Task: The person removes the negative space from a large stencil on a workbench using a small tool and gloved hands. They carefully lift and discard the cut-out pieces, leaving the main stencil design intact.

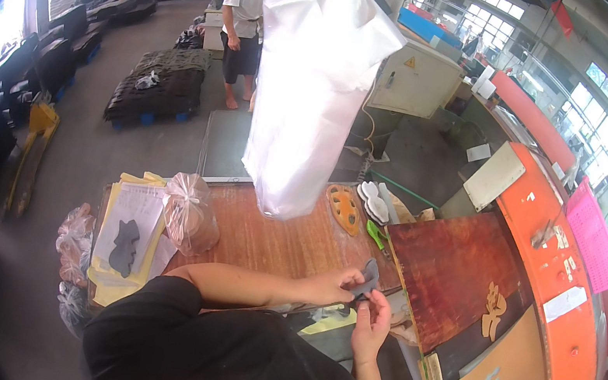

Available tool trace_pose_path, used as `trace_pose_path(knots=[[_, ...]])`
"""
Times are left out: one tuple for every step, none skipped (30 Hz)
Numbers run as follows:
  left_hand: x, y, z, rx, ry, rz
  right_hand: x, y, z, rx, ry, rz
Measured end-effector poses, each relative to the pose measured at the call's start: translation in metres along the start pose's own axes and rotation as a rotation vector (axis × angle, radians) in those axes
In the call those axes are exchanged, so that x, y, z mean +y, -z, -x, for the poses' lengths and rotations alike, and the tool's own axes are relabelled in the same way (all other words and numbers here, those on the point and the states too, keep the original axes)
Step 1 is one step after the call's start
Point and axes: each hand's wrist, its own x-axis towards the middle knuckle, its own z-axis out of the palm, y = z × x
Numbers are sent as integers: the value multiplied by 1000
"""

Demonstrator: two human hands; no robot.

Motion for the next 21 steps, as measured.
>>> trace_pose_path(knots=[[-2,0,0,16,-21,24,4,1,1,14,14,127],[-4,0,0,30,-1,40,7,3,1,18,26,249],[-6,0,1,49,26,56,10,5,1,20,38,373],[-6,-1,2,39,-43,-48,14,5,0,52,-7,347],[-5,-2,2,48,-62,-127,17,8,0,6,-74,278],[-4,-3,3,58,-81,-205,20,10,-1,-40,-140,209],[-3,-3,4,55,-116,-277,23,13,-1,-79,-211,123],[-2,-4,6,59,-113,-247,26,15,0,-59,-205,159],[-1,-4,6,80,-119,-265,29,18,-1,-30,-205,178],[0,-3,7,86,-130,-281,31,20,-1,-32,-179,171],[0,-2,8,87,-136,-298,33,23,-1,-5,-180,267],[-1,-1,10,106,-117,-357,34,25,-3,-11,-155,338],[-3,0,11,120,-94,-416,34,27,-5,-17,-130,410],[-6,1,12,143,-72,-483,32,27,-7,32,-108,508],[-9,1,12,128,-51,-522,29,26,-8,-21,-75,527],[-13,0,12,123,-32,-571,25,22,-10,-37,-84,554],[-17,-1,12,119,-6,-625,20,17,-11,-27,-160,600],[-21,-2,11,137,-35,-615,13,12,-11,-71,-176,626],[-24,-3,9,158,-56,-607,6,4,-10,-47,31,659],[-26,-3,7,161,-75,-595,-1,-4,-9,-17,214,686],[-29,-2,6,179,-83,-521,-7,-11,-7,-7,378,728]])
